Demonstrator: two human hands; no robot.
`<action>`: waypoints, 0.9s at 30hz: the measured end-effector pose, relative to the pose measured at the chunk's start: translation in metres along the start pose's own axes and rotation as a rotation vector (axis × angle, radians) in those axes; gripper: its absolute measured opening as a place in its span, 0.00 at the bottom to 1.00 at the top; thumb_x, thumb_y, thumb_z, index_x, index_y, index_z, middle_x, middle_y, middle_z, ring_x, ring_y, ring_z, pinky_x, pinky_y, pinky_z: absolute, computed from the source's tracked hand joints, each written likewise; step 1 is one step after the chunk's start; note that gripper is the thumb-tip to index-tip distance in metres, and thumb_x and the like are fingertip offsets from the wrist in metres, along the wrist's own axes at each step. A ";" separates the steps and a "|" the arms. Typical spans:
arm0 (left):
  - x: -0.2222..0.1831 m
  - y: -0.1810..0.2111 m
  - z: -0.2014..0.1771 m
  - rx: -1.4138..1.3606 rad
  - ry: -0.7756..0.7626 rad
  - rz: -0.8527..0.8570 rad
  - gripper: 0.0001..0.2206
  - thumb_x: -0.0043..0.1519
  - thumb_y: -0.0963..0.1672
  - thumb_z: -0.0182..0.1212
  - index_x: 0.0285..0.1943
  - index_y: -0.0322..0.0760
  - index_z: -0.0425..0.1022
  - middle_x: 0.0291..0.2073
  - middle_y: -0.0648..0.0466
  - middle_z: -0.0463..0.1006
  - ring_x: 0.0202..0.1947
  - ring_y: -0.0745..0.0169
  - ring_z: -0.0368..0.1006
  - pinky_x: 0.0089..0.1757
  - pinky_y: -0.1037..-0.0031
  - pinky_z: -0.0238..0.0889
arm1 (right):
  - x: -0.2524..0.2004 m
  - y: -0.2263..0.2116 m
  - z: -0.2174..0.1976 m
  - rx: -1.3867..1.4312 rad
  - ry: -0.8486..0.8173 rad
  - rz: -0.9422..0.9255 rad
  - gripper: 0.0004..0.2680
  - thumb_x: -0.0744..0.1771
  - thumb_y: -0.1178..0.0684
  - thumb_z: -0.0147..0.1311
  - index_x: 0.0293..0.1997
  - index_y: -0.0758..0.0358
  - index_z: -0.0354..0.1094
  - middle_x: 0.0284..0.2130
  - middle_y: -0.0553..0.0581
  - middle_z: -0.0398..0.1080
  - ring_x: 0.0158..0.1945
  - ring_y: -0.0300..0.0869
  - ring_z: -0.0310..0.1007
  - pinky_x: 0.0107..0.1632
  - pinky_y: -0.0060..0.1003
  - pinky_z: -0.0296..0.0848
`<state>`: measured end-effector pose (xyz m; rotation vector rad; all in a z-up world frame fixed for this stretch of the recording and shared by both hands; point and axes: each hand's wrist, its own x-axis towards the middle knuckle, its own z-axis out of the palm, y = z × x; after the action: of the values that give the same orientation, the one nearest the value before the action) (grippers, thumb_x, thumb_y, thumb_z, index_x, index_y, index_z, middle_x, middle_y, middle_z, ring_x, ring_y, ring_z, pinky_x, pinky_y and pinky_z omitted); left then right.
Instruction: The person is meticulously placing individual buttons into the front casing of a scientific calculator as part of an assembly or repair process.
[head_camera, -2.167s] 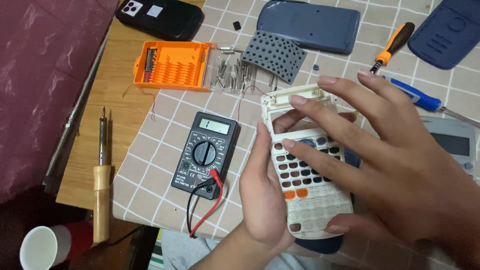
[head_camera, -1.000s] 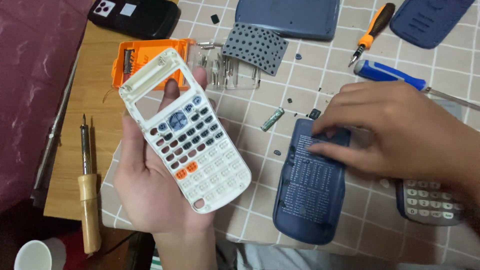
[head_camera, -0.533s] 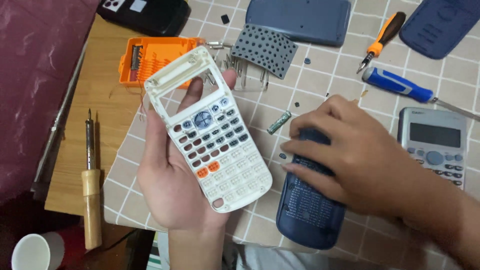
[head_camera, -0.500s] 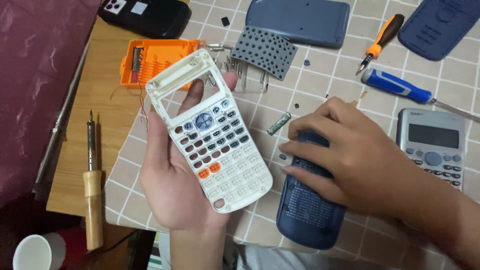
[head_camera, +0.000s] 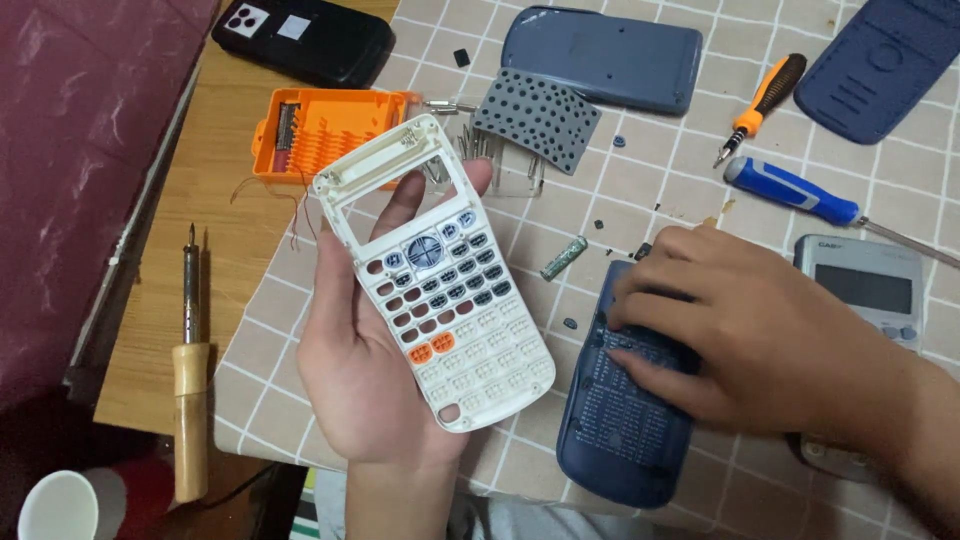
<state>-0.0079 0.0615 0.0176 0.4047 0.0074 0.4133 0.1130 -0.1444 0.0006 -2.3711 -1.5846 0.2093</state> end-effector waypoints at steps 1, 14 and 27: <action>0.000 0.000 0.001 -0.002 0.001 0.000 0.28 0.75 0.50 0.26 0.77 0.22 0.49 0.64 0.27 0.66 0.51 0.54 0.76 0.51 0.68 0.71 | 0.000 0.000 0.000 0.000 -0.002 0.001 0.08 0.60 0.45 0.65 0.38 0.48 0.77 0.36 0.47 0.77 0.40 0.42 0.73 0.44 0.37 0.75; -0.002 -0.001 -0.001 0.012 -0.014 0.023 0.27 0.75 0.49 0.26 0.77 0.22 0.50 0.64 0.24 0.66 0.54 0.48 0.74 0.53 0.65 0.71 | -0.004 0.024 -0.004 -0.150 0.060 0.093 0.13 0.64 0.34 0.61 0.34 0.50 0.72 0.31 0.47 0.72 0.32 0.39 0.71 0.36 0.33 0.74; -0.001 -0.004 0.000 0.065 0.031 0.102 0.22 0.77 0.47 0.27 0.79 0.37 0.53 0.67 0.27 0.65 0.62 0.35 0.69 0.52 0.56 0.74 | -0.005 -0.015 -0.027 0.434 -0.367 0.116 0.12 0.53 0.50 0.77 0.36 0.41 0.87 0.31 0.35 0.88 0.27 0.30 0.86 0.33 0.27 0.86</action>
<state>-0.0074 0.0572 0.0163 0.4641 0.0309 0.5206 0.1053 -0.1482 0.0311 -2.1576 -1.3614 0.9567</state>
